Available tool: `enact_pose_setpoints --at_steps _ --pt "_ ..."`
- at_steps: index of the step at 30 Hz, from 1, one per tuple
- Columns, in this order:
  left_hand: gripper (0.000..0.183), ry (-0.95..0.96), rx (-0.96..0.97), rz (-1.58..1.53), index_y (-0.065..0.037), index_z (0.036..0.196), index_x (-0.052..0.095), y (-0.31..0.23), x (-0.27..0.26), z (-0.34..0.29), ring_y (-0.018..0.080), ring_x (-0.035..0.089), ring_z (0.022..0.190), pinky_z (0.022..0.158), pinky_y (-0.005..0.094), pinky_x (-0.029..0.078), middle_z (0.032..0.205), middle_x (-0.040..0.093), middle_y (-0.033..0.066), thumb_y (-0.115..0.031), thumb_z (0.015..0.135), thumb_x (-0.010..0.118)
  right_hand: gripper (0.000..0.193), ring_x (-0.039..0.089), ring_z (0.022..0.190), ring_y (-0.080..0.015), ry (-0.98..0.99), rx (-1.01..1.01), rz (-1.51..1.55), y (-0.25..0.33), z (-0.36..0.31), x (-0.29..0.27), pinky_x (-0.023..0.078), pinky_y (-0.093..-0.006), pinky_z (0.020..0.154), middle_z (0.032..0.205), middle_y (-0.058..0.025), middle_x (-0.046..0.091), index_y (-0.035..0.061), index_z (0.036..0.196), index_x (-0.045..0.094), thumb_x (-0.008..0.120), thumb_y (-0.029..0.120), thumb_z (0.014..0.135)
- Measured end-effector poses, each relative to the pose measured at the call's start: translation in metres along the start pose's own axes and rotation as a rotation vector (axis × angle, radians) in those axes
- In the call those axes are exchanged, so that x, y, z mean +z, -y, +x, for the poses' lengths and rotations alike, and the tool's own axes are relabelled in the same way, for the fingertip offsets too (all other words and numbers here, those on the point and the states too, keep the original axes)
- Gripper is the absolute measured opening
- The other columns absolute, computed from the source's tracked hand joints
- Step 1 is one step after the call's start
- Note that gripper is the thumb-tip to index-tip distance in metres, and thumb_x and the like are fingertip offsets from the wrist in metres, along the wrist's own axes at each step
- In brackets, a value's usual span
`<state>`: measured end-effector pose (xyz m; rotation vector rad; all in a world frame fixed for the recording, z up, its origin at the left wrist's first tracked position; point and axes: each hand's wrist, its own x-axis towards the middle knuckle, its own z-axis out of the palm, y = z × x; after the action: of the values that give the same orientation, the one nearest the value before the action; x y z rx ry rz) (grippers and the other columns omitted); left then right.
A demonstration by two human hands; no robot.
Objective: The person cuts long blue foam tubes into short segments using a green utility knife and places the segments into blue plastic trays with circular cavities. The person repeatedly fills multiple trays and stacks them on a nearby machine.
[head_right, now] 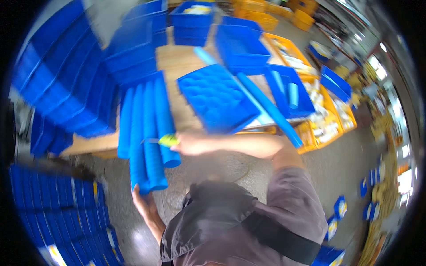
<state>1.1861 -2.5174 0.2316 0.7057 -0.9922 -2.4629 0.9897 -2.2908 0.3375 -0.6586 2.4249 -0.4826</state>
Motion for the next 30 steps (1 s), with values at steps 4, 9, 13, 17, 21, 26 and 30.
enact_pose_setpoints --at_steps 4,9,13,17,21,26,30 --pt "0.066 0.027 -0.046 -0.107 0.009 0.142 0.038 -0.002 -0.005 -0.006 0.0311 0.048 0.13 0.111 0.0476 0.038 0.141 0.05 0.0206 -0.028 0.093 0.063 0.051 0.069 0.073 -0.0361 0.099 -0.112 -0.015 0.015 -0.071 0.0 0.053 -0.051 0.063 0.077 -0.0193 0.067 -0.0028 0.112 0.057 0.053 0.047 0.099" --pt "0.07 -0.013 -0.054 -0.086 0.01 0.142 0.037 -0.006 -0.006 -0.007 0.0305 0.047 0.131 0.112 0.0471 0.037 0.144 0.047 0.0205 -0.031 0.092 0.064 0.056 0.068 0.066 -0.0384 0.099 -0.206 -0.096 0.026 -0.116 0.009 0.051 -0.0523 0.059 0.067 -0.0182 0.066 -0.0068 0.115 0.055 0.055 0.046 0.098" --pt "0.07 0.072 -0.049 -0.064 0.009 0.144 0.036 -0.008 -0.004 -0.008 0.0303 0.048 0.13 0.113 0.0479 0.037 0.144 0.047 0.0204 -0.032 0.093 0.063 0.061 0.067 0.063 -0.038 0.07 -0.275 -0.064 0.023 -0.128 0.026 0.05 -0.0521 0.057 0.066 -0.0195 0.065 -0.0109 0.122 0.053 0.053 0.046 0.099" --pt "0.067 -0.007 -0.094 -0.063 0.006 0.145 0.037 -0.01 -0.003 -0.014 0.0305 0.047 0.13 0.113 0.0495 0.035 0.144 0.047 0.0192 -0.032 0.095 0.059 0.059 0.064 0.054 -0.0362 0.053 -0.339 0.013 0.03 -0.132 0.025 0.049 -0.047 0.048 0.065 -0.0204 0.064 -0.0108 0.125 0.052 0.05 0.043 0.101" --pt "0.07 0.081 -0.104 -0.02 -0.002 0.152 0.031 -0.017 -0.01 -0.015 0.0358 0.038 0.139 0.115 0.0541 0.028 0.152 0.037 0.0204 -0.044 0.1 0.051 0.047 0.042 0.034 -0.0144 0.206 -0.086 0.074 0.037 -0.102 0.004 0.032 -0.0324 0.03 0.051 -0.002 0.046 0.0009 0.111 0.052 0.048 0.047 0.103" --pt "0.082 0.064 -0.247 -0.157 -0.004 0.157 0.018 -0.042 -0.031 0.022 0.0392 0.028 0.145 0.117 0.0563 0.024 0.159 0.022 0.0244 -0.057 0.1 0.045 0.052 0.07 0.078 -0.0365 -0.234 -0.044 -0.125 0.026 0.016 -0.009 0.054 -0.048 0.071 0.077 -0.0133 0.07 -0.0012 0.118 0.053 0.055 0.046 0.098" --pt "0.085 -0.013 -0.216 -0.075 0.0 0.153 0.024 -0.042 -0.027 0.094 0.0369 0.034 0.142 0.116 0.0479 0.031 0.157 0.024 0.0244 -0.052 0.096 0.059 0.055 0.071 0.082 -0.0358 -0.247 0.077 -0.024 0.025 0.117 -0.024 0.054 -0.0481 0.074 0.093 -0.0228 0.071 -0.0011 0.128 0.05 0.053 0.044 0.098"
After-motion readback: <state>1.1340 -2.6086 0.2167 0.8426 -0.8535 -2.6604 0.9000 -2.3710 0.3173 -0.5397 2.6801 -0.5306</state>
